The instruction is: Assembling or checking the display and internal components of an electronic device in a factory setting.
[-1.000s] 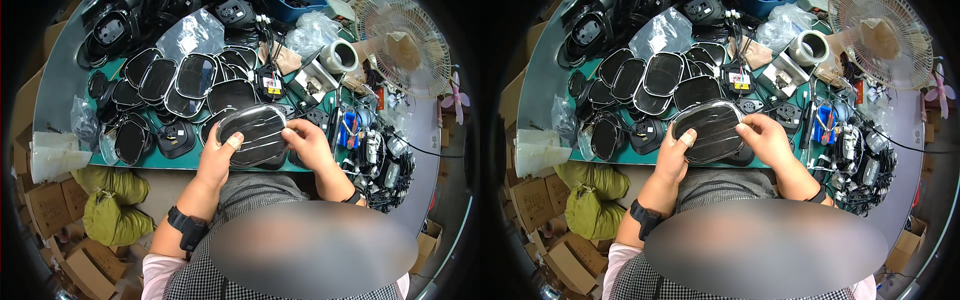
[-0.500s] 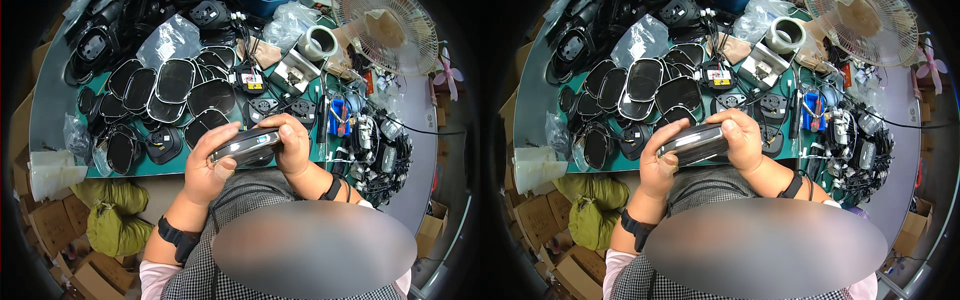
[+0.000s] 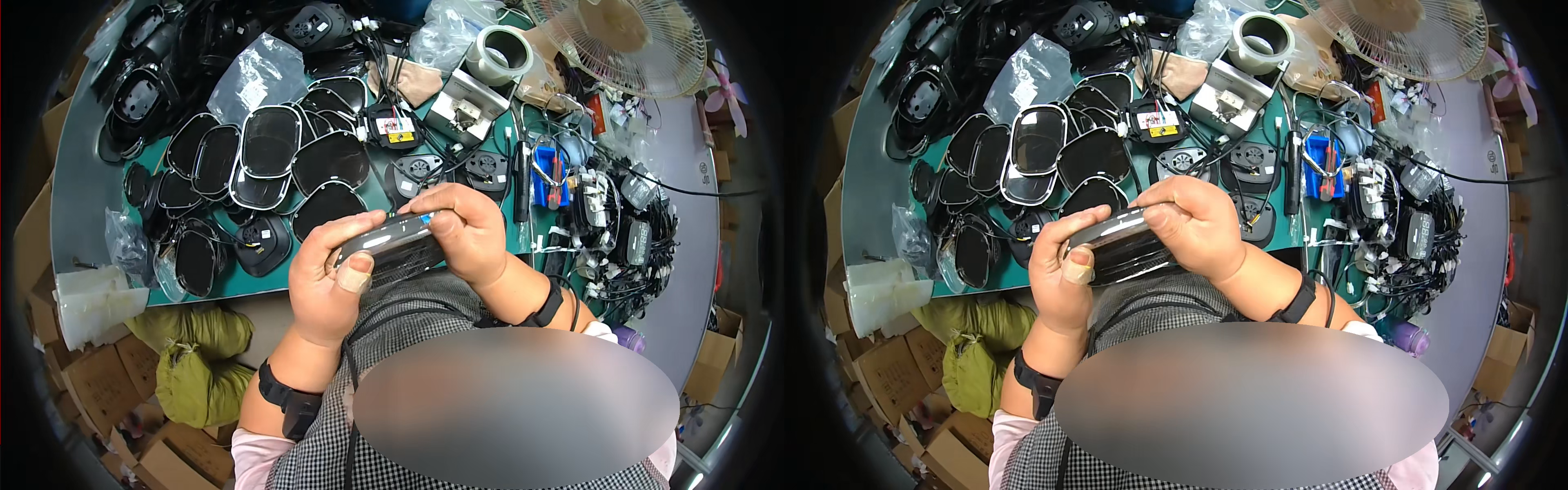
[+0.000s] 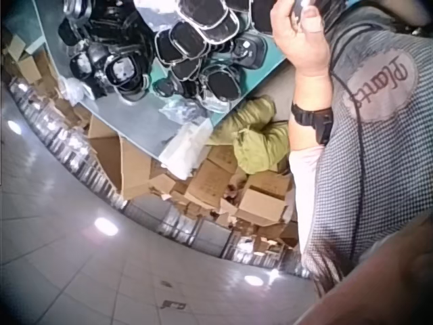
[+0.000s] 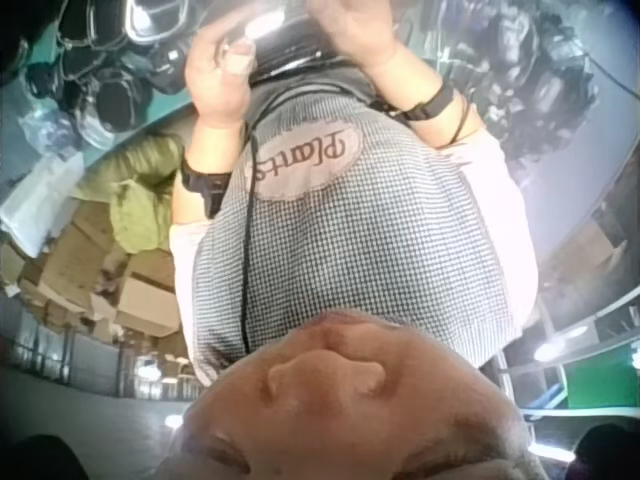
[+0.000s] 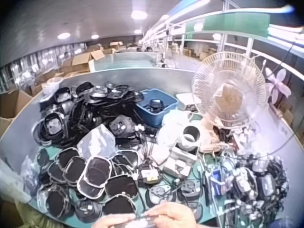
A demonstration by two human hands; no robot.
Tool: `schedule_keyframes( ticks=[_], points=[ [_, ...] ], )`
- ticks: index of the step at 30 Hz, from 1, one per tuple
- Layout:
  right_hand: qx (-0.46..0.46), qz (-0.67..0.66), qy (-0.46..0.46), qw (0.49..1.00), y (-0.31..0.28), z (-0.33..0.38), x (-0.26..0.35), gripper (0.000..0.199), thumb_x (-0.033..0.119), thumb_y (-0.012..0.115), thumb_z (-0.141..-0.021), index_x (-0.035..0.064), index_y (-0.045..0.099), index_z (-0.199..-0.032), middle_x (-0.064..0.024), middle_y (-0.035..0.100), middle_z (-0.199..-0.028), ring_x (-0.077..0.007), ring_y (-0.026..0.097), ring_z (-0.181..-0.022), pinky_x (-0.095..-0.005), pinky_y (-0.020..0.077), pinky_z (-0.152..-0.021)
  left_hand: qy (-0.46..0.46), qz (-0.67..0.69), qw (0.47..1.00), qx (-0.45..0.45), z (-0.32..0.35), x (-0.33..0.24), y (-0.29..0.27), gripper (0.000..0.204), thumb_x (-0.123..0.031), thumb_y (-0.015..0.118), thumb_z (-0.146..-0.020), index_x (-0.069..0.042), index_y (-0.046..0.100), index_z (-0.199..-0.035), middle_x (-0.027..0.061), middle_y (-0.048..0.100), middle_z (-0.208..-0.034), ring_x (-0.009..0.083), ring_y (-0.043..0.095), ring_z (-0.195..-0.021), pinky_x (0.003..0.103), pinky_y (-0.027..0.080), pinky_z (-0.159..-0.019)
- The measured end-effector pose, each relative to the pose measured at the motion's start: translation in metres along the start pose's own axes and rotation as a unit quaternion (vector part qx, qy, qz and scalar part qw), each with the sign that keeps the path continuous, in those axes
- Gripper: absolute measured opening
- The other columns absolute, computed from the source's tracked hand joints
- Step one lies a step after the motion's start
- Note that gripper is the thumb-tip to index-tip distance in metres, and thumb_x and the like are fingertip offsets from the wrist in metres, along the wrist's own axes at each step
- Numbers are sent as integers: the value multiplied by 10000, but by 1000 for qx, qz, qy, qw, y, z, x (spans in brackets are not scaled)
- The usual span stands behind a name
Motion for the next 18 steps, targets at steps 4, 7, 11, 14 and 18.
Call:
schedule_keyframes(
  ticks=[4, 7, 11, 14, 18],
  points=[
    [19, 82, -44, 995, -8, 0, 7, 290, 282, 774, -843, 6, 685, -849, -78, 612, -671, -154, 547, -529, -271, 424, -489, 60, -69, 995, 26, 1, -6, 10, 308, -198, 671, -912, 15, 565, -1108, 184, 636, -1136, 240, 621, -1057, 343, 492, -933],
    [31, 136, -70, 988, -17, -3, 9, 310, 294, 794, -812, 5, 683, -833, -93, 611, -668, -187, 574, -541, -284, 449, -501, 23, -109, 992, 57, -4, 3, 16, 473, -231, 767, -840, -15, 518, -1180, 141, 586, -1155, 223, 583, -1048, 349, 490, -898],
    [76, 252, -265, 928, -19, 7, 52, 460, 437, 849, -684, 51, 665, -853, -78, 656, -732, -235, 640, -594, -322, 513, -536, 1, -386, 893, 232, -14, 1, 50, 524, -217, 844, -680, -46, 639, -1131, 122, 671, -994, 301, 670, -880, 350, 541, -782],
    [143, 265, -269, 915, -23, 24, 60, 544, 483, 809, -676, 46, 662, -964, -104, 686, -937, -265, 675, -784, -379, 552, -699, 172, -427, 854, 243, -8, -22, 68, 467, -130, 774, -663, -18, 652, -1100, 162, 695, -983, 328, 682, -863, 385, 535, -783],
    [60, 408, -271, 870, -43, 43, 76, 335, 189, 654, -824, 64, 681, -1134, -113, 668, -1117, -271, 645, -1053, -454, 491, -978, 364, -493, 743, 271, -6, -41, 106, 397, -45, 711, -718, 10, 641, -1106, 169, 678, -1128, 356, 661, -1042, 434, 515, -900]
  ],
)
Point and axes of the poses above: each hand's wrist, its own z-axis away from the middle knuckle, its own y-axis out of the palm, x = y × z, the point moved 9 cm from there along -z, towards the middle knuckle
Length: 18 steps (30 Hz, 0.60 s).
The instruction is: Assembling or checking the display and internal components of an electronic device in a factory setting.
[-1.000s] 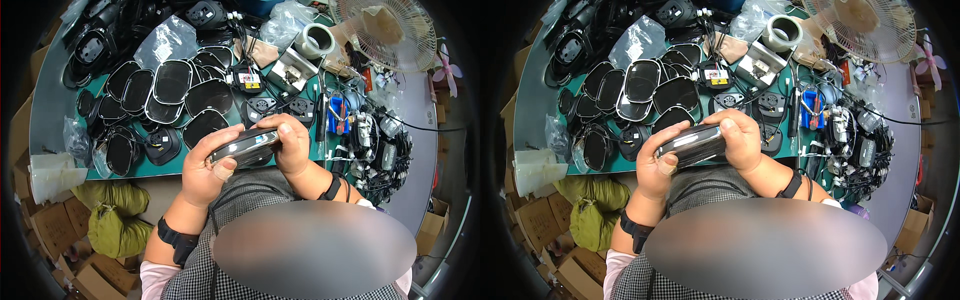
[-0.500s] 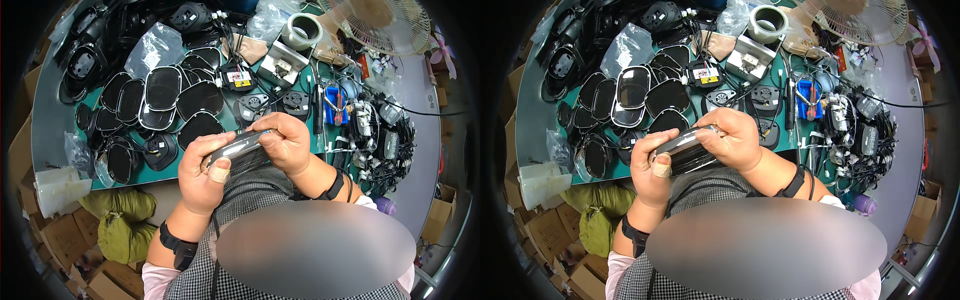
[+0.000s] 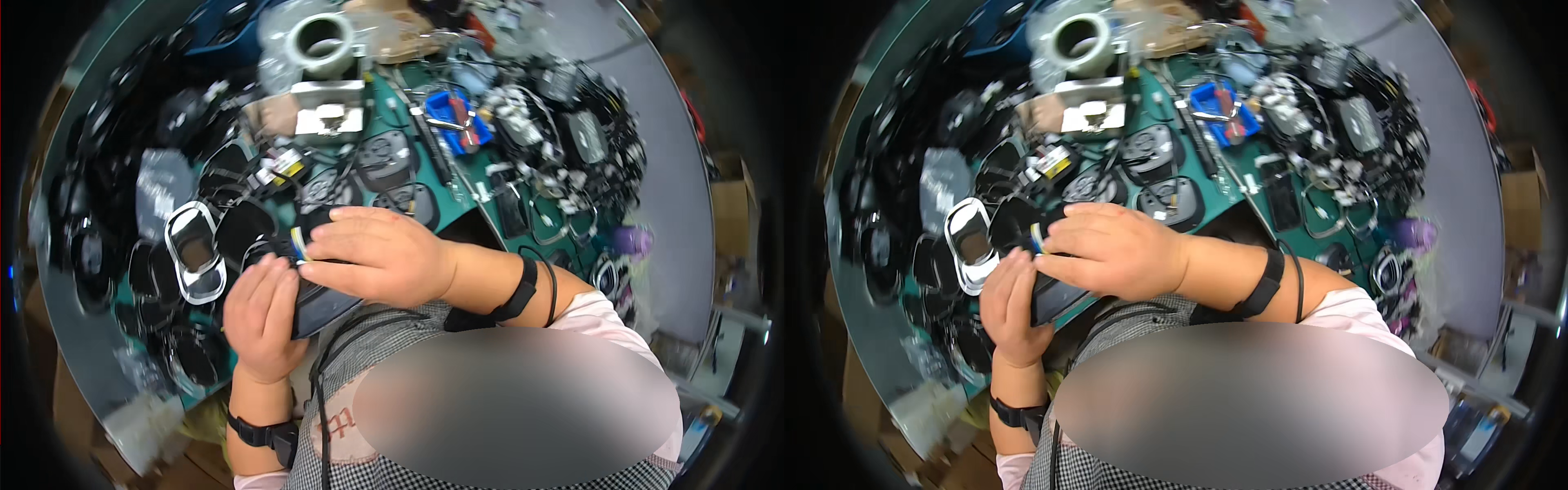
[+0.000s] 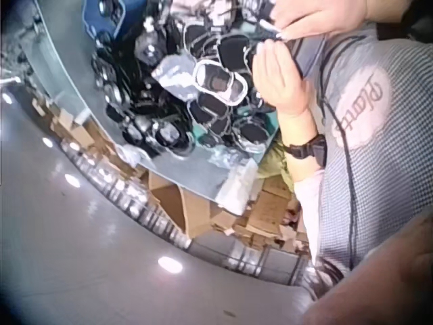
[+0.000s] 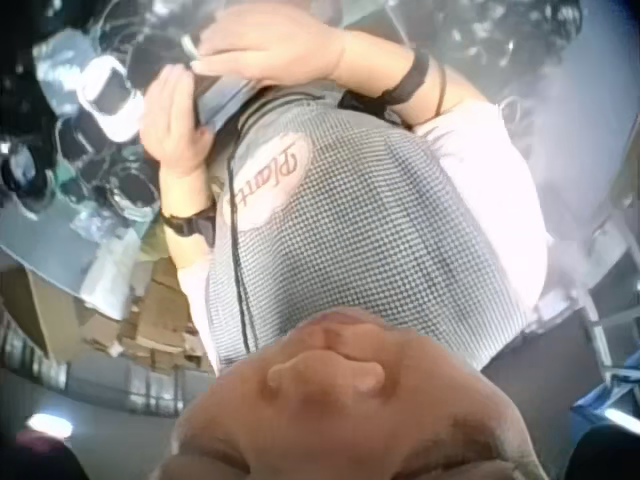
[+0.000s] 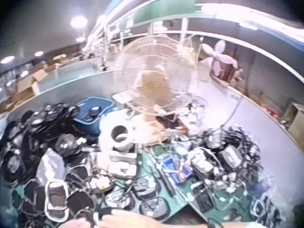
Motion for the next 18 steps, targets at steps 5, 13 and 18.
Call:
schedule_keyframes(
  ticks=[5, 13, 18],
  points=[
    [-37, 160, 73, 984, -62, 38, 6, 308, 194, 619, -790, 114, 681, -1081, -53, 650, -1136, -255, 601, -1130, -470, 453, -1010, 156, -15, 987, -37, -29, -42, 32, 334, -58, 696, -811, -57, 620, -1135, 146, 638, -1199, 365, 609, -1138, 470, 464, -965],
    [-43, 282, 324, 902, -170, 247, 15, 416, 87, 642, -746, 90, 649, -1161, -83, 634, -1229, -289, 581, -1205, -467, 434, -1052, 143, 138, 973, 113, -69, -77, 139, 542, -153, 810, -736, -84, 589, -1226, 183, 537, -1350, 409, 519, -1241, 480, 429, -1032],
    [-24, 325, 523, 788, -170, 397, 32, 525, 2, 692, -624, 34, 630, -1144, -136, 639, -1199, -350, 588, -1179, -470, 461, -1023, 168, 135, 956, 199, -66, -100, 182, 369, -148, 776, -756, -80, 657, -1099, 158, 549, -1304, 395, 545, -1199, 472, 452, -984]
  ],
)
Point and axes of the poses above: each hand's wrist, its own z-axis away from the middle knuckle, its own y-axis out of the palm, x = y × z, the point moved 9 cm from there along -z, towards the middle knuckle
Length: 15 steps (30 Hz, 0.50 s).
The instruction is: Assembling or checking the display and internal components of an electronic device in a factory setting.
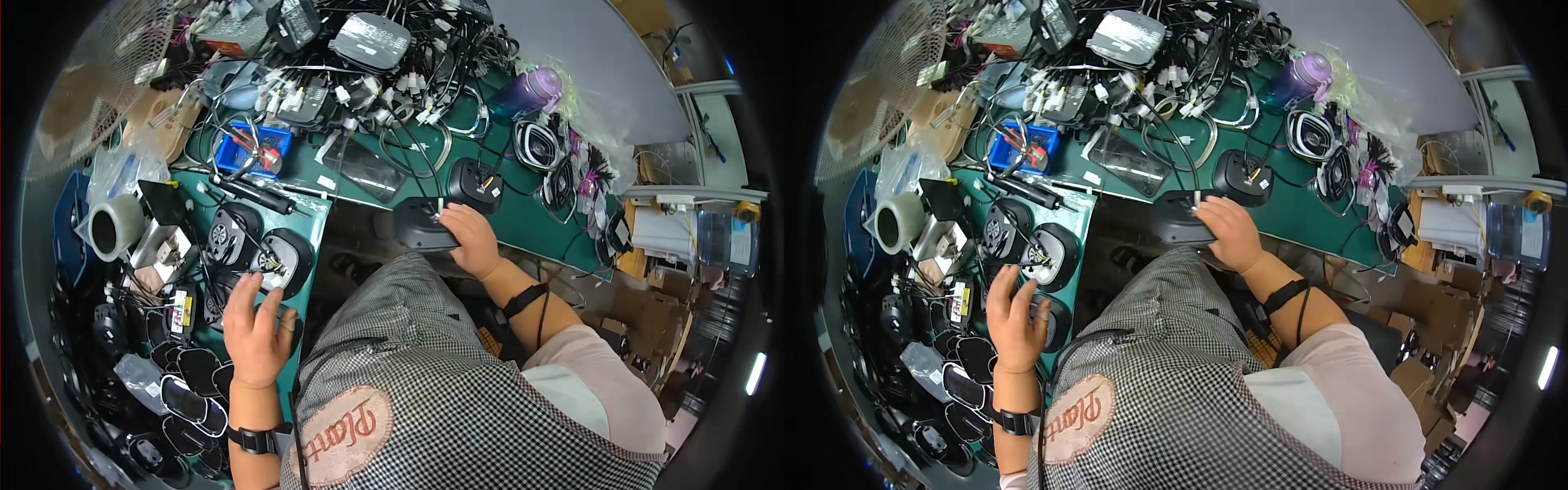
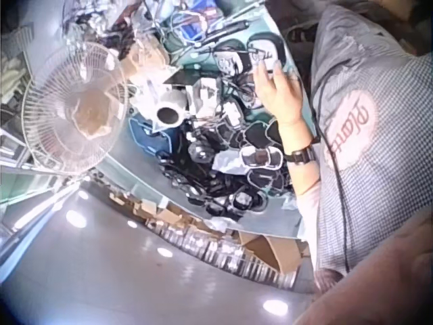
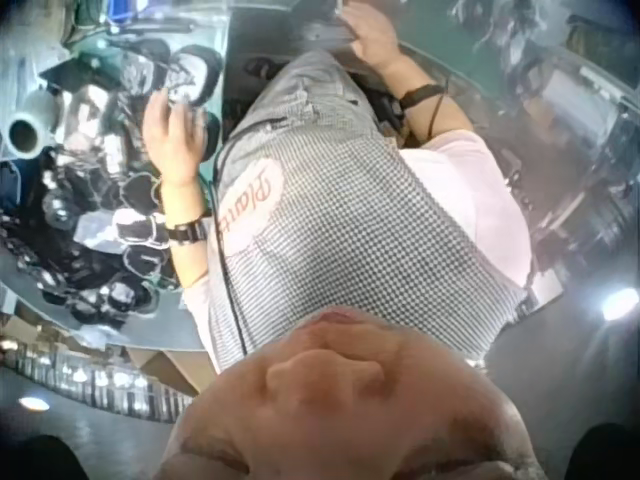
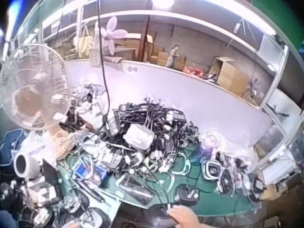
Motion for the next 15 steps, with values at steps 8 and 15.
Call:
schedule_keyframes(
  ticks=[8, 15],
  points=[
    [-16, 32, 117, 992, 20, 50, -78, 619, -91, 579, -564, 30, 614, -1171, -156, 624, -1237, -379, 542, -1236, -463, 441, -1042, -13, 10, 999, 46, -10, 0, 22, 354, -110, 765, -738, -69, 652, -1072, 167, 560, -1274, 390, 561, -1165, 470, 475, -947],
    [9, 122, 120, 985, 29, 33, -119, 725, -9, 737, -578, 115, 563, -1271, -111, 533, -1371, -337, 494, -1297, -468, 423, -1038, -19, 16, 997, 68, -16, 0, 29, 356, -88, 759, -735, -66, 651, -1073, 175, 569, -1254, 388, 569, -1139, 465, 483, -932]
  ],
)
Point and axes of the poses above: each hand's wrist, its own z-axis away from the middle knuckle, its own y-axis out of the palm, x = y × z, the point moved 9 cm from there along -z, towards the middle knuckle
